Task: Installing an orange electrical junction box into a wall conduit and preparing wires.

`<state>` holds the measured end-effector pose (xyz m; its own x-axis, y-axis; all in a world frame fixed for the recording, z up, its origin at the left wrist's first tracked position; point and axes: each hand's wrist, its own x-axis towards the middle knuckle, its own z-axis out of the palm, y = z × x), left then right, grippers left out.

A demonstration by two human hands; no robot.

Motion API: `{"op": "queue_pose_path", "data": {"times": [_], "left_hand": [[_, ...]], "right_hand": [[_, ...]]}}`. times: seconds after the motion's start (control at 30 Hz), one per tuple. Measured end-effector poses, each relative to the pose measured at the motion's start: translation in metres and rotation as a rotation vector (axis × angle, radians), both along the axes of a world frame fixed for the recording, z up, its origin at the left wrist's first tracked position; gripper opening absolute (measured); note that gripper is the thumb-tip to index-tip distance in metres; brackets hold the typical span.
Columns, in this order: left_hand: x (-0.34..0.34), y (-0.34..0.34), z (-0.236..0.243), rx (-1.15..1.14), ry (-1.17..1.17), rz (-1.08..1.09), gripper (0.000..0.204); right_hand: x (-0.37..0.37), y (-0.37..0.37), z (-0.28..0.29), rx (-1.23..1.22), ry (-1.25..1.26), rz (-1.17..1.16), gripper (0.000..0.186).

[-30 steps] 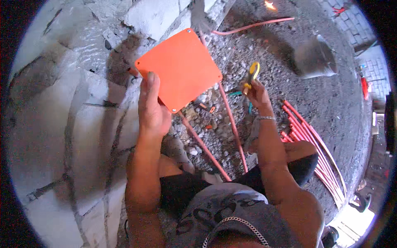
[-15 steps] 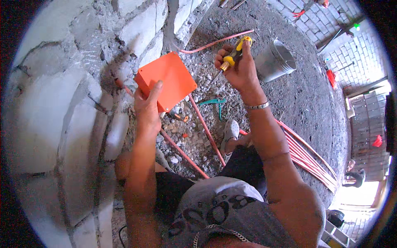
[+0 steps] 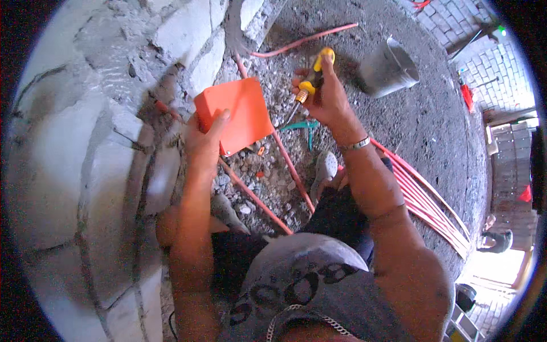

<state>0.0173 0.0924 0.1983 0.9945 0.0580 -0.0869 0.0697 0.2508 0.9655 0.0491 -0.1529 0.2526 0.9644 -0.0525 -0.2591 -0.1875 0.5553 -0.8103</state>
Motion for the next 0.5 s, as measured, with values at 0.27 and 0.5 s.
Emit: {"op": "queue_pose_path", "data": {"times": [0.27, 0.5], "left_hand": [[-0.007, -0.035, -0.099, 0.911, 0.051, -0.458, 0.072], [-0.008, -0.057, -0.069, 0.896, 0.014, -0.677, 0.077]], "right_hand": [[-0.017, -0.014, 0.010, -0.832, -0.114, 0.135, 0.048], [-0.027, -0.028, 0.012, -1.006, -0.158, 0.228, 0.048]]}}
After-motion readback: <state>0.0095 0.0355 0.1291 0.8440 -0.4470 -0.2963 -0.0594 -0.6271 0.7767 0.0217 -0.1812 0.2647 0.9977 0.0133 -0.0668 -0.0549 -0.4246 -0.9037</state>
